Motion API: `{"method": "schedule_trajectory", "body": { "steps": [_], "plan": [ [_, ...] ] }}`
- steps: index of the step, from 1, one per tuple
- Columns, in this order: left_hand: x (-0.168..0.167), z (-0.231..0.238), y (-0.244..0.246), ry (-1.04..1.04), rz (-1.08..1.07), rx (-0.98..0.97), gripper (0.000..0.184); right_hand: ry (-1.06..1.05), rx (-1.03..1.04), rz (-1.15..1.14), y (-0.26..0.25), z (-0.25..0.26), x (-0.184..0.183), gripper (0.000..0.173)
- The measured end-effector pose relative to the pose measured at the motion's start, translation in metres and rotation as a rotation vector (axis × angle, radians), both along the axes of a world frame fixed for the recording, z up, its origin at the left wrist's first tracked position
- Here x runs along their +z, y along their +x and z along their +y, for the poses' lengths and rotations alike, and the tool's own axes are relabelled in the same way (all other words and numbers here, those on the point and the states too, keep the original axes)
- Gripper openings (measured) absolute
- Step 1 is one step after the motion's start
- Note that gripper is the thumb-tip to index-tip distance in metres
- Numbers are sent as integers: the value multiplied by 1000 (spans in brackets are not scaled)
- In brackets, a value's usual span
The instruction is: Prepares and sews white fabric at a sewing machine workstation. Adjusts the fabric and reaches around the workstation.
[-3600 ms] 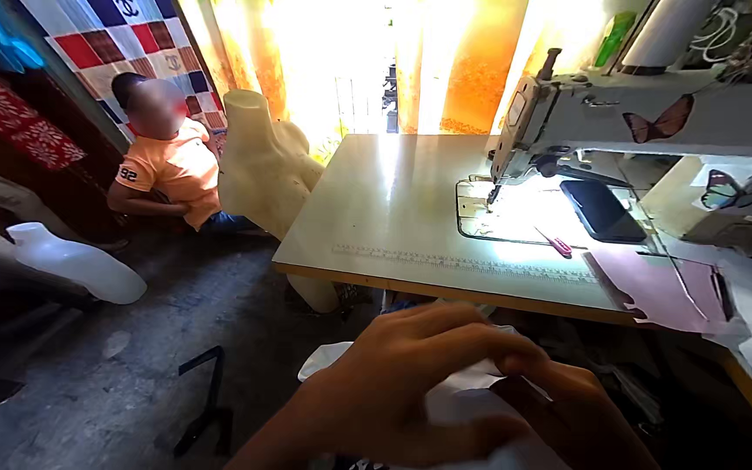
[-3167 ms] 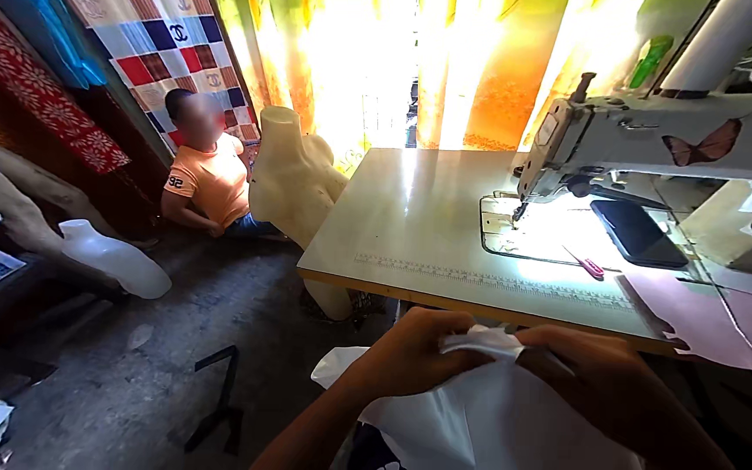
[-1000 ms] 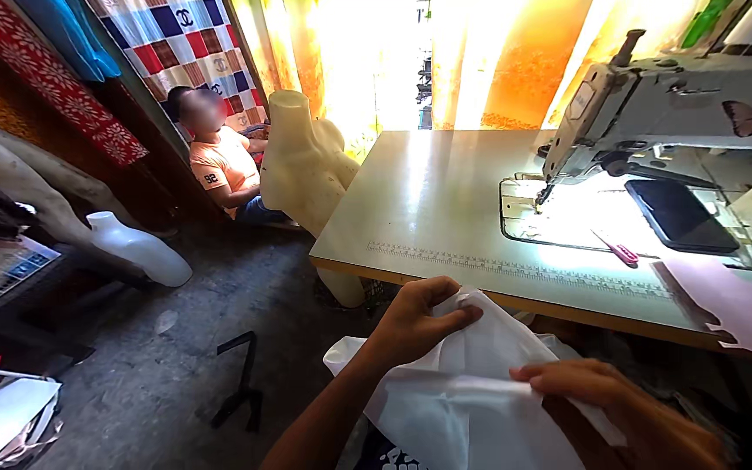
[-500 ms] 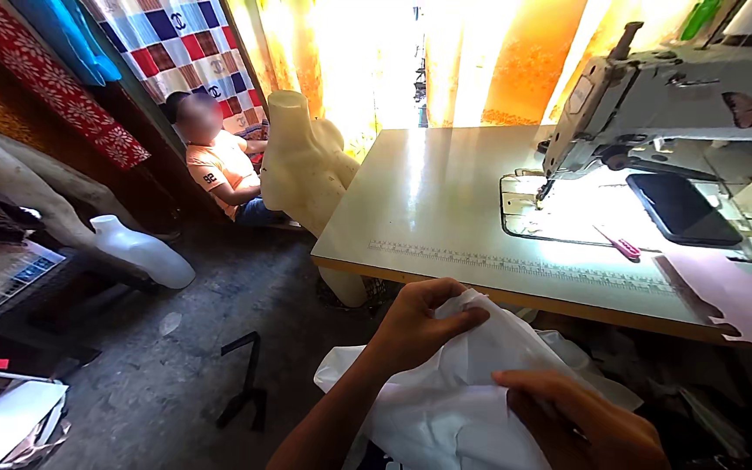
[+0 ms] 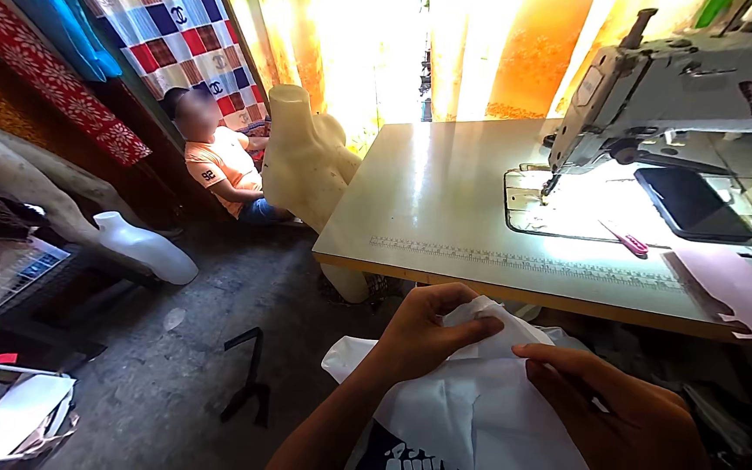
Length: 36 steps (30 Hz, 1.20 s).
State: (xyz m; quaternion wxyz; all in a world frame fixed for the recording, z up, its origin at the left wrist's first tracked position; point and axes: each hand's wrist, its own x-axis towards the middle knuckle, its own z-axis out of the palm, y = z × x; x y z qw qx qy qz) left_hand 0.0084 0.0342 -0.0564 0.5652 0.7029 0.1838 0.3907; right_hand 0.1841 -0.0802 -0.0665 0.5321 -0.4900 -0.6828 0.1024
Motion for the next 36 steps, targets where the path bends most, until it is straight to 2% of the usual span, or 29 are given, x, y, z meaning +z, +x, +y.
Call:
{"method": "schedule_trajectory", "body": {
  "steps": [11,27,36],
  "plan": [
    [-3,1,1,7,4,19,7,-42,20,-38,0,-1,3,21],
    [-5,1,2,-44,-20,30,7,-56,440,-67,27,-1,8,18],
    [-4,0,1,-37,-10,39,7,-26,388,29,22,1,7,19]
  ]
}}
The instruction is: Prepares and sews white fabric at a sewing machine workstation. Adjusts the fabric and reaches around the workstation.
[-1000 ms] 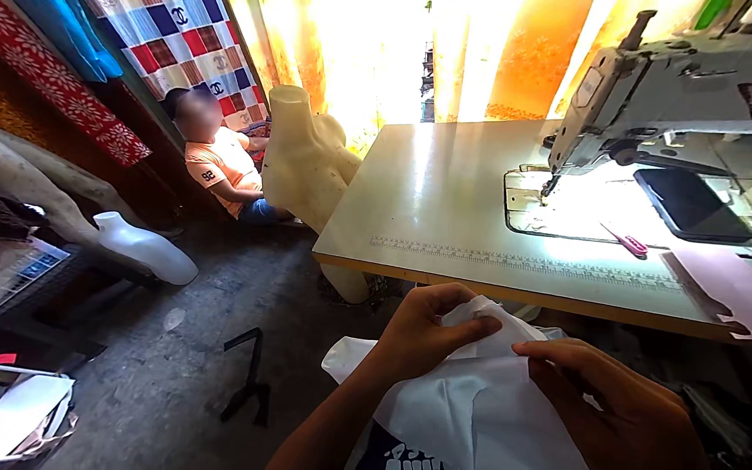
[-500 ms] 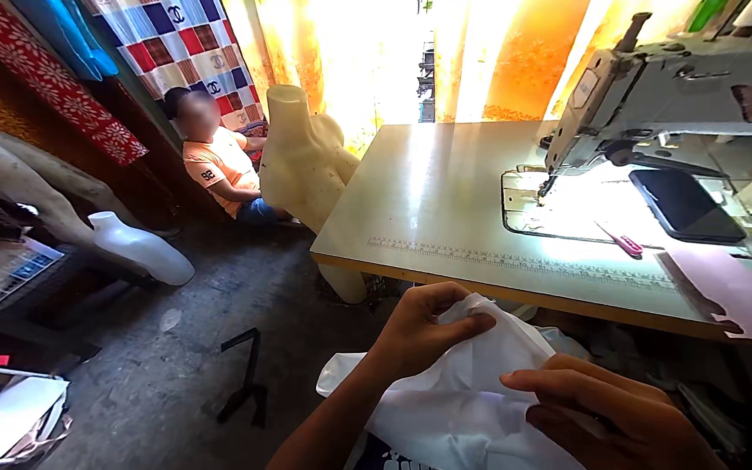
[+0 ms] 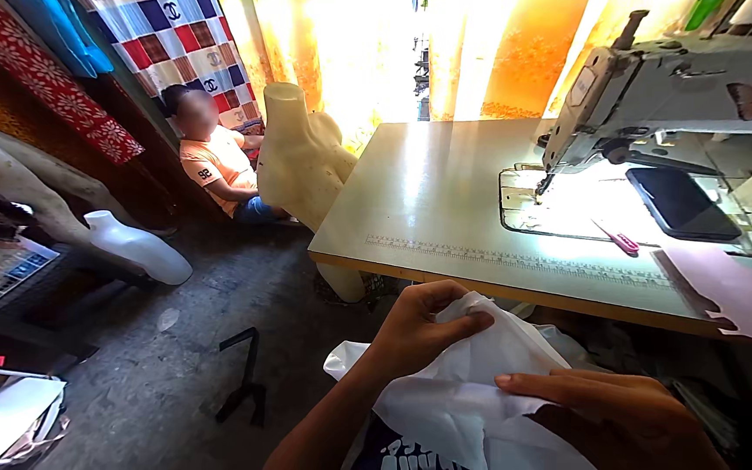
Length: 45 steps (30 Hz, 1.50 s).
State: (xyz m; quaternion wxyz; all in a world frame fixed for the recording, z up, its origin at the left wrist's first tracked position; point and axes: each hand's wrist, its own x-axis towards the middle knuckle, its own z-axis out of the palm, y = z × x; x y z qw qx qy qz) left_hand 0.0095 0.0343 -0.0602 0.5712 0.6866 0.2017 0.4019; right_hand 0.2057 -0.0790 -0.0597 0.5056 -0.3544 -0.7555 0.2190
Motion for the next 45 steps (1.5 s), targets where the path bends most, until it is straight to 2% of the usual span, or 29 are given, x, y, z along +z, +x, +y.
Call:
{"method": "schedule_trajectory", "body": {
  "steps": [7,10,18,24,26,29,32,34,36,39,45],
  "plan": [
    [2,-1,1,43,-10,-16,7,-18,-215,113,-6,10,-7,19],
    [3,-2,4,74,-17,-29,7,23,-295,157,-7,20,-13,12],
    [1,-5,6,84,-31,-39,8,-74,-271,137,0,26,-21,10],
    [-2,-5,4,108,-41,-22,10,-30,-335,104,-4,31,-21,9],
    [-3,-7,4,173,-28,50,12,6,-365,74,-5,33,-22,12],
    [-6,-12,3,487,90,377,25,30,-359,76,-8,34,-23,12],
    [-9,-20,-7,700,92,631,18,41,-332,135,-10,34,-25,12],
    [-9,-24,-17,675,68,551,15,37,-330,148,-9,35,-25,12],
    [-10,-26,-24,569,160,383,19,38,-322,139,-11,35,-24,13],
    [-18,-21,-26,479,278,273,23,41,-291,120,-17,34,-25,13],
    [-10,-12,-24,275,159,-14,22,50,-285,120,-11,32,-25,12]
  ]
}}
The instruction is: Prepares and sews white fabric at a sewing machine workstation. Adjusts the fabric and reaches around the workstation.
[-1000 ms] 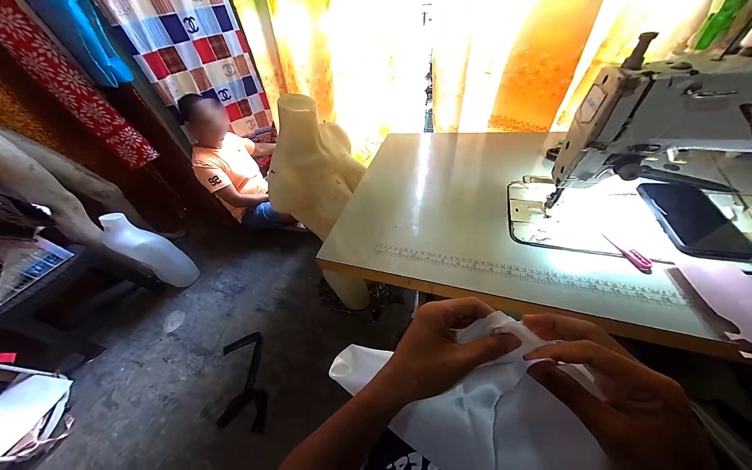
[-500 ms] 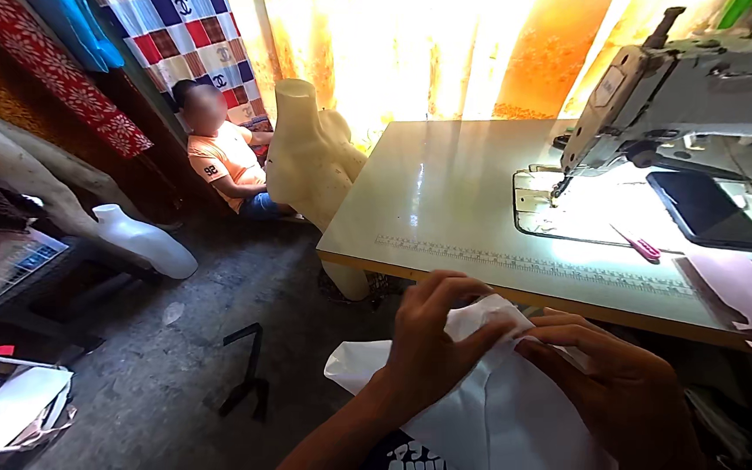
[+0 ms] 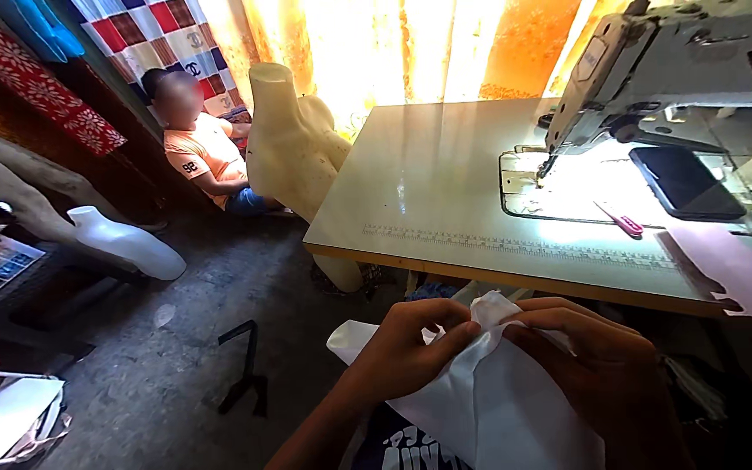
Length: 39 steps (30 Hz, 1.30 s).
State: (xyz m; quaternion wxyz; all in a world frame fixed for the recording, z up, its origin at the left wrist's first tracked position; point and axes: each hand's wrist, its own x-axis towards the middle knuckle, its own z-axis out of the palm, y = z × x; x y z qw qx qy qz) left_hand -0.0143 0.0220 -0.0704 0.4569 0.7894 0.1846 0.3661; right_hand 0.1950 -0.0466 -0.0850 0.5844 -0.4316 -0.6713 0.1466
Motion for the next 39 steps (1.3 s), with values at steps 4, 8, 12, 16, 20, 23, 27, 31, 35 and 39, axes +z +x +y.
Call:
{"method": "schedule_trajectory", "body": {
  "steps": [4,8,12,16,20,23,27,31,35,39],
  "plan": [
    [-6,7,1,-6,-62,61,14,6,-7,0,1,-1,0,11],
    [-4,2,1,29,-46,125,14,18,-23,-2,1,-1,-1,12],
    [-5,3,-2,-12,39,-17,19,19,-31,-30,-2,0,-2,14],
    [0,4,0,-195,53,-158,11,23,-27,-47,-3,0,-1,15],
    [-3,9,1,-298,31,-272,13,46,-6,-62,-3,-1,0,15],
    [-4,9,4,-441,-25,-340,15,55,6,-78,-4,-1,-1,15],
    [-8,10,7,-467,-45,-366,17,60,11,-81,-4,-1,-2,15],
    [-10,10,9,-416,-62,-330,11,59,29,-76,-5,-2,-2,15],
    [-10,8,9,-438,-116,-334,20,64,39,-73,-5,-3,-1,15],
    [-11,9,9,-462,-154,-378,25,72,24,-62,-5,-3,0,16]
  ]
}}
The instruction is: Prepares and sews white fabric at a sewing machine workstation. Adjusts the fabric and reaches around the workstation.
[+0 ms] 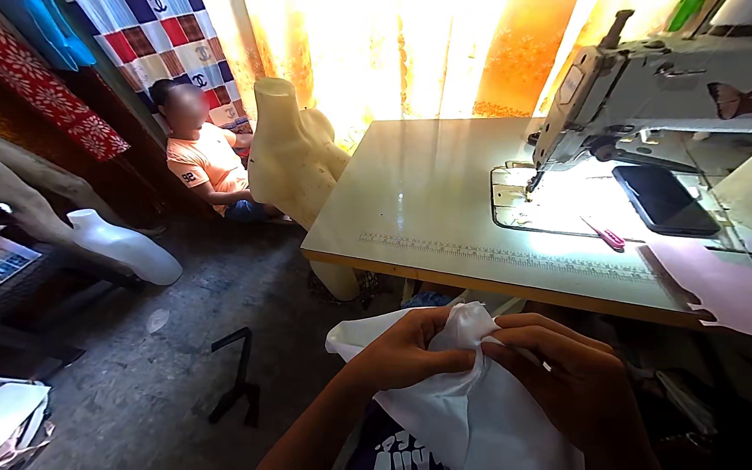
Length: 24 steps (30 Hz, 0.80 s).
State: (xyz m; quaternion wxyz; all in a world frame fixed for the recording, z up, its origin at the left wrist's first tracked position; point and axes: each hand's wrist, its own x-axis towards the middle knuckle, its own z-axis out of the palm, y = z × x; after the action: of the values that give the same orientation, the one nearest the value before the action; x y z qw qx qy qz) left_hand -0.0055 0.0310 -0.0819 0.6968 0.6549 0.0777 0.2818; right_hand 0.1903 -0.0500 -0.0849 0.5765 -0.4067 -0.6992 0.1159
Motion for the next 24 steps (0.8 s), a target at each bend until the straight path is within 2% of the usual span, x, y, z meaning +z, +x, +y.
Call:
{"method": "schedule_trajectory", "body": {
  "steps": [3,5,12,16,24],
  "plan": [
    [-7,8,-6,-5,-45,-89,17,12,1,-9,3,-1,1,17],
    [-14,15,-10,28,-45,-122,21,11,14,-10,5,-3,3,16],
    [-12,15,-15,290,66,-122,11,20,59,-41,7,-6,7,17],
    [-1,14,-21,330,96,-25,14,29,60,-49,9,-7,5,17],
    [18,-4,-30,386,23,205,19,9,60,-23,15,-10,6,16]
  ]
}}
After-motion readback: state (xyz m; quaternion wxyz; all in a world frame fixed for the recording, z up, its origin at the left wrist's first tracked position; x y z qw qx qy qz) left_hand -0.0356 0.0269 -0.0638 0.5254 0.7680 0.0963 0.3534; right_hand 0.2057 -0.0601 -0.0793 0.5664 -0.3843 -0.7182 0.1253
